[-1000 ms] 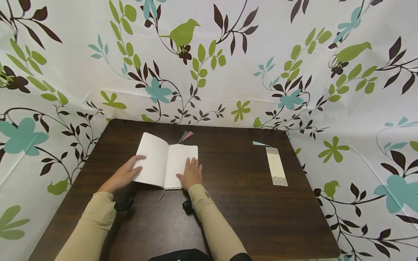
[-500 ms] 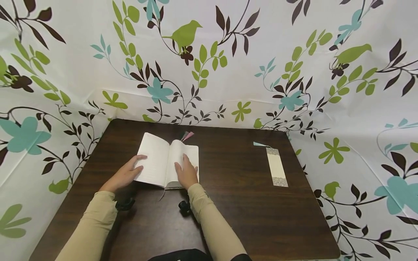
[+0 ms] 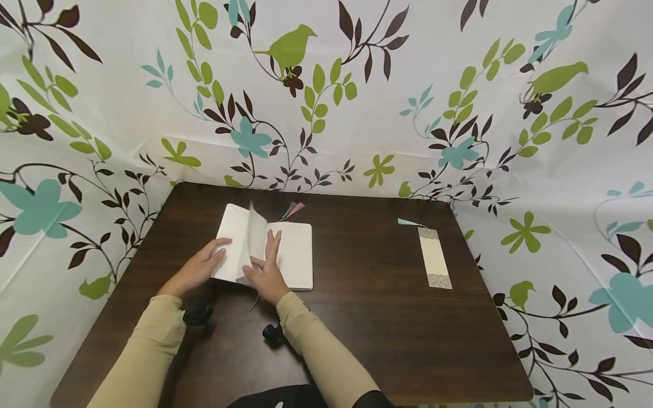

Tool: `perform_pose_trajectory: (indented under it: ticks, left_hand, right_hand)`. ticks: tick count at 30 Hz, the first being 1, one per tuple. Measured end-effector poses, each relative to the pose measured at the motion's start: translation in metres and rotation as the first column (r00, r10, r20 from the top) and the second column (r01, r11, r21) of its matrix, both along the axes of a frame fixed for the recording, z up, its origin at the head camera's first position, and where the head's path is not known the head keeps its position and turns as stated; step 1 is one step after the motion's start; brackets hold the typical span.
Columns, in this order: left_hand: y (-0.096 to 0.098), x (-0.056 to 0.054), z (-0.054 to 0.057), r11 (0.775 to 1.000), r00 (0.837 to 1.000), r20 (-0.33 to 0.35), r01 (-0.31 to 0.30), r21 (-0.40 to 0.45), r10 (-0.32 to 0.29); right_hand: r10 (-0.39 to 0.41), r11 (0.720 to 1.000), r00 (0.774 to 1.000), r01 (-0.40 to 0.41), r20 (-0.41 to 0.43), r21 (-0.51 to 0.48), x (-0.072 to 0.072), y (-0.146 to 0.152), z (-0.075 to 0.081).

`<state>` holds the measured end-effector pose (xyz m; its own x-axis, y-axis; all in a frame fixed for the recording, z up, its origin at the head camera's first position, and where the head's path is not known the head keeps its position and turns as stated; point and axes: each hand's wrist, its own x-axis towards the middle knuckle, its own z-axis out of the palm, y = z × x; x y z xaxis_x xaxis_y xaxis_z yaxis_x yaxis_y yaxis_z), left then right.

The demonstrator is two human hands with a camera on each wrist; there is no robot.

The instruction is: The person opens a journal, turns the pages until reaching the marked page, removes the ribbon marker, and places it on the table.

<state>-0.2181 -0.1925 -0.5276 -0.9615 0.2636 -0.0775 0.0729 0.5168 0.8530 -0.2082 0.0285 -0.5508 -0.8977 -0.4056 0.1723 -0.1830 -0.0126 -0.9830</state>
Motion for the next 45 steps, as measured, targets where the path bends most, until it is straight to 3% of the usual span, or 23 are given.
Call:
perform_pose_trajectory:
  ticks: [5, 8, 11, 15, 19, 24, 28, 33, 35, 39, 45]
  left_hand:
    - [-0.001, 0.001, 0.002, 1.0, 1.0, -0.001, 0.008, 0.03, -0.008]
    - [-0.001, 0.0, 0.001, 1.0, 1.0, 0.005, 0.008, 0.005, -0.008]
    - [-0.001, -0.001, 0.0, 1.0, 1.0, 0.005, 0.009, -0.029, -0.009]
    - [-0.002, -0.003, 0.0, 0.998, 1.0, 0.004, 0.005, -0.057, -0.004]
    - [-0.003, -0.004, 0.0, 0.998, 1.0, 0.014, 0.009, -0.067, -0.008]
    - [-0.003, -0.004, 0.0, 0.998, 1.0, 0.009, 0.015, -0.067, -0.015]
    - [-0.002, -0.003, 0.001, 0.998, 1.0, 0.01, 0.018, -0.065, -0.018]
    - [-0.003, -0.002, 0.003, 0.998, 1.0, 0.027, 0.001, -0.065, 0.001]
    - [-0.002, -0.001, 0.003, 0.998, 1.0, 0.029, -0.006, -0.059, 0.008]
    - [0.0, 0.0, 0.002, 0.999, 0.999, 0.032, 0.0, -0.042, 0.001]
    - [-0.001, -0.001, 0.001, 0.999, 1.0, 0.027, -0.013, -0.05, 0.015]
  right_hand:
    - [0.116, 0.992, 0.993, -0.115, -0.004, 0.054, 0.006, -0.003, 0.012]
    - [0.138, 0.984, 0.99, -0.134, -0.027, 0.118, 0.003, -0.005, 0.0]
    - [0.11, 0.981, 0.993, -0.103, -0.032, 0.163, -0.001, -0.005, -0.012]
    - [-0.005, 0.956, 0.998, 0.025, -0.068, 0.293, -0.005, 0.003, -0.02]
    - [-0.147, 0.873, 0.984, 0.178, -0.103, 0.454, -0.01, 0.016, -0.023]
    - [-0.255, 0.752, 0.958, 0.283, -0.134, 0.596, -0.012, 0.03, -0.025]
    - [-0.286, 0.643, 0.941, 0.327, -0.179, 0.692, -0.012, 0.036, -0.026]
    - [-0.271, 0.507, 0.935, 0.34, -0.229, 0.792, -0.014, 0.04, -0.027]
    - [-0.276, 0.464, 0.931, 0.348, -0.241, 0.814, -0.015, 0.041, -0.028]
    - [-0.313, 0.418, 0.921, 0.352, -0.231, 0.837, -0.016, 0.043, -0.029]
    - [-0.311, 0.423, 0.921, 0.357, -0.236, 0.833, -0.015, 0.043, -0.028]
